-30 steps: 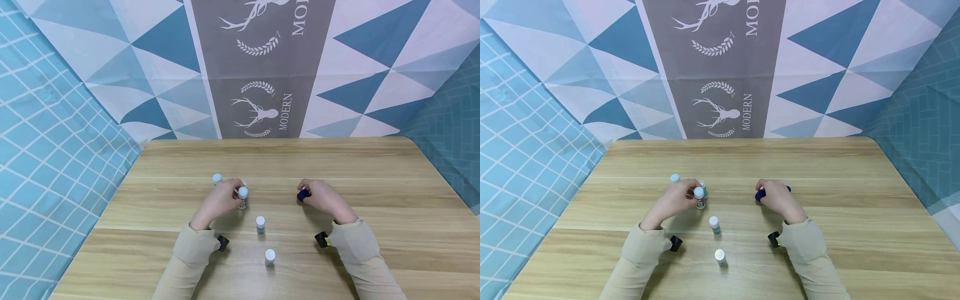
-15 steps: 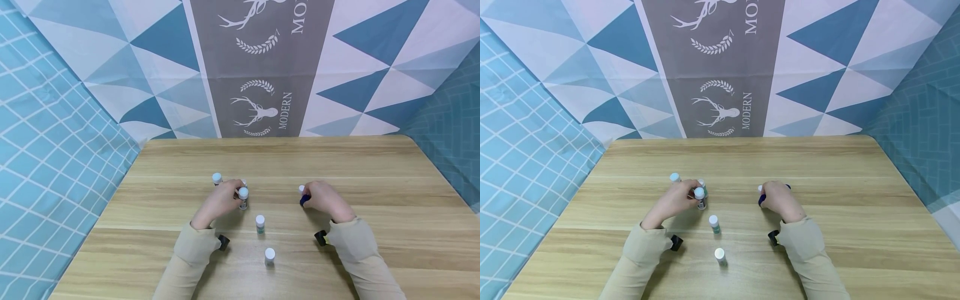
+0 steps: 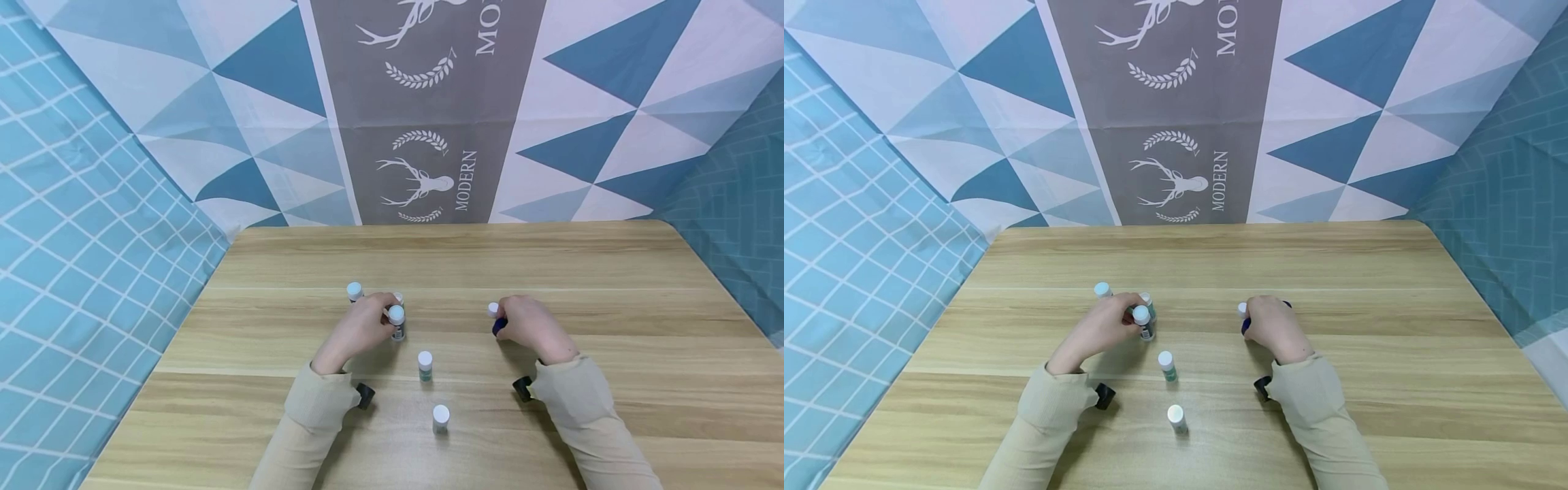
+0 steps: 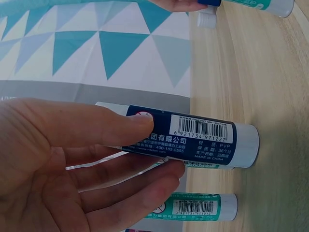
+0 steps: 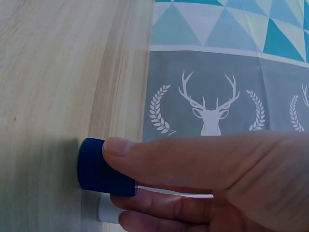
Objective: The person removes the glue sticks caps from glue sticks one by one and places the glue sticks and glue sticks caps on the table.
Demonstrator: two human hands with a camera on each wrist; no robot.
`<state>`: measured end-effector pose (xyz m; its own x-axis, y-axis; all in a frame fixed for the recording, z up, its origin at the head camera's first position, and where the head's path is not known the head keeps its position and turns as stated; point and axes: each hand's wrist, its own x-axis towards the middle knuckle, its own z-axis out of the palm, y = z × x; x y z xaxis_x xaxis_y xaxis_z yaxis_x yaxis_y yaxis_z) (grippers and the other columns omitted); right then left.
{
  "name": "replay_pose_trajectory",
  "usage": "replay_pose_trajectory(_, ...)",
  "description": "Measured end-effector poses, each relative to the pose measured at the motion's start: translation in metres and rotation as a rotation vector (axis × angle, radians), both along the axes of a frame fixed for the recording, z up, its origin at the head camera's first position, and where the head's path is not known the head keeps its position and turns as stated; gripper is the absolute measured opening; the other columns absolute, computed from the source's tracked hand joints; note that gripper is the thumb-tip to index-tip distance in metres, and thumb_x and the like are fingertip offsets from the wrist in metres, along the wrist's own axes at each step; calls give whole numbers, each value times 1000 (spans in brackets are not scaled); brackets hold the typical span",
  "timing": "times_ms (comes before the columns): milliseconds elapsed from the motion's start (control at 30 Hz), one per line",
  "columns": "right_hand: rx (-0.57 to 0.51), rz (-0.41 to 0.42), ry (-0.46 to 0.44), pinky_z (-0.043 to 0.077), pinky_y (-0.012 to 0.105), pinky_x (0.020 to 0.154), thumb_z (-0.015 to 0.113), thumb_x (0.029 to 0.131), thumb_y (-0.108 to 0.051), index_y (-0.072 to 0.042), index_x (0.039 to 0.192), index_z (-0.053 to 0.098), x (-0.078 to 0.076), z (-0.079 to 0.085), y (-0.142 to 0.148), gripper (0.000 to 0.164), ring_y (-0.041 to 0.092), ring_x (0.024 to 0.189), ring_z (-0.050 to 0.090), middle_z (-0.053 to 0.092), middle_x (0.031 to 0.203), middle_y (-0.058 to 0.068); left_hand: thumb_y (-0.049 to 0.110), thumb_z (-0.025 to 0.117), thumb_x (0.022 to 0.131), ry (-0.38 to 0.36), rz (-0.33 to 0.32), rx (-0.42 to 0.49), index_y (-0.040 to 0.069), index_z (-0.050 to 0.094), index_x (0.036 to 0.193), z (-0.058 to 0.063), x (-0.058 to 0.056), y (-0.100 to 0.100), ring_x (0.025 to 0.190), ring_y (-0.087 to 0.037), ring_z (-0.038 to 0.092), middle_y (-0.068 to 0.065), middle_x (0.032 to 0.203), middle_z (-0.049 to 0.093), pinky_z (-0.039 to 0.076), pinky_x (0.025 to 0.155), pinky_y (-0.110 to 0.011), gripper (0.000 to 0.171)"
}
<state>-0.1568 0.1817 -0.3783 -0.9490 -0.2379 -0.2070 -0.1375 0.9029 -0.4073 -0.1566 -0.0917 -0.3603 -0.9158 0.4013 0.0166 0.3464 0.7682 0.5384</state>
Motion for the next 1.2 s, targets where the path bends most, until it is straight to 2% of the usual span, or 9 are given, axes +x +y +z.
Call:
replay_pose_trajectory(200,3,-9,1,44,33,64,72,73,-7,2,89,62,0,0,0,21,20,71,51,62,87,12,-2,65,74,-5,10,-10,2,63,97,1,1,0,78,-20,63,-7,90,65,50,68,-28,23)
replay_pose_trajectory(433,20,4,49,45,35,66,72,73,-8,2,91,64,1,2,0,22,19,71,51,63,87,11,-1,65,75,-23,15,-7,2,63,101,2,1,0,78,-19,63,-8,94,66,50,69,-28,27)
replay_pose_trajectory(767,73,9,104,45,38,62,72,72,-11,-1,92,65,2,6,-1,23,18,69,53,62,85,10,0,65,76,-36,29,12,3,63,103,2,1,-1,78,-16,62,-8,98,65,50,70,-27,26)
replay_pose_trajectory(1200,80,11,160,43,36,58,69,74,-12,-3,96,65,5,8,-2,24,17,66,52,57,80,6,3,64,79,-13,22,28,6,64,99,6,3,-2,78,-14,60,-5,97,64,49,71,-27,20)
